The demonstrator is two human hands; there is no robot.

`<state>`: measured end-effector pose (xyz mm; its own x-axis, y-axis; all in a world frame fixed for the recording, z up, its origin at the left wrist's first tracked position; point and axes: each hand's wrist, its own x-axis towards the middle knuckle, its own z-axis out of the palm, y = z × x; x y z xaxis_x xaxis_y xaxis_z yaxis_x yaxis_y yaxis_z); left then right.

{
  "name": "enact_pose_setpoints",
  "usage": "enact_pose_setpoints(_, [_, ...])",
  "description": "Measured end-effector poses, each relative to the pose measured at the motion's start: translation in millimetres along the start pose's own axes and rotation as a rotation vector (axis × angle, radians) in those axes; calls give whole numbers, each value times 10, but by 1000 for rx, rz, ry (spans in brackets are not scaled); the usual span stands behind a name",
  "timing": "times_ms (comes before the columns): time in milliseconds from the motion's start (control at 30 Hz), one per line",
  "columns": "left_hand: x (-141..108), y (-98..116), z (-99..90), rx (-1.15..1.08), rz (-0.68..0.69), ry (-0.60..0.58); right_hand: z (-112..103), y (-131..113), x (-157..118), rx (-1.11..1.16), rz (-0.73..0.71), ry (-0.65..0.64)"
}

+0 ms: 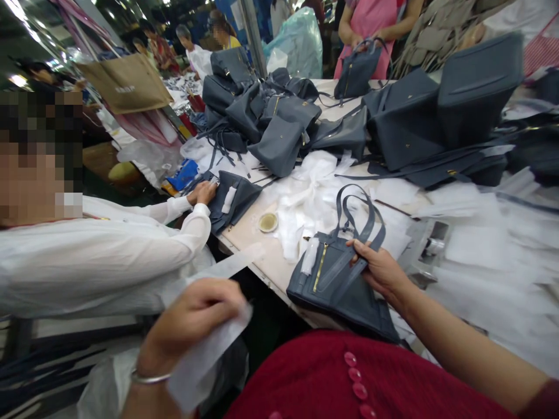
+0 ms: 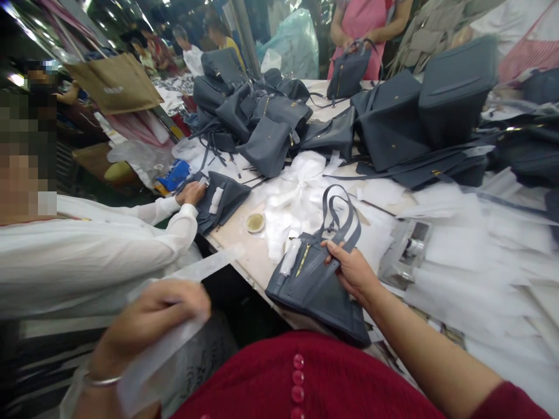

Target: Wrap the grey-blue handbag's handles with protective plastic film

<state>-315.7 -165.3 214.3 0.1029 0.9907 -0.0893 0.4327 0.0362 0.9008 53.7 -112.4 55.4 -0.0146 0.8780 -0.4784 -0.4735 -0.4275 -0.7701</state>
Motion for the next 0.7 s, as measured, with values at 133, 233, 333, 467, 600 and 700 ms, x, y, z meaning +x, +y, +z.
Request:
enact_pose_setpoints(133, [265,-182,933,35,-302,-330,109,-136,-23,22,-57,-66])
enact_pose_setpoints(233, [412,-379,1377,-219,-448,-296,156,-253,-73,35,-81,-76])
enact_pose_setpoints(333, [456,-455,1563,-313,-454,-262,160,-364,-101,28,-99,-71])
enact_pose_setpoints(467, [422,-448,1619,-295,-411,-277,127,-466,-68,32,-178,-73])
enact_pose_setpoints(600, [392,-445,1615,-261,-385,-277,112,-523,-17,21,-254,-41])
enact_pose_setpoints(700, [392,-435,1605,-263,-387,-291,130,-549,-14,-11,-278,-38])
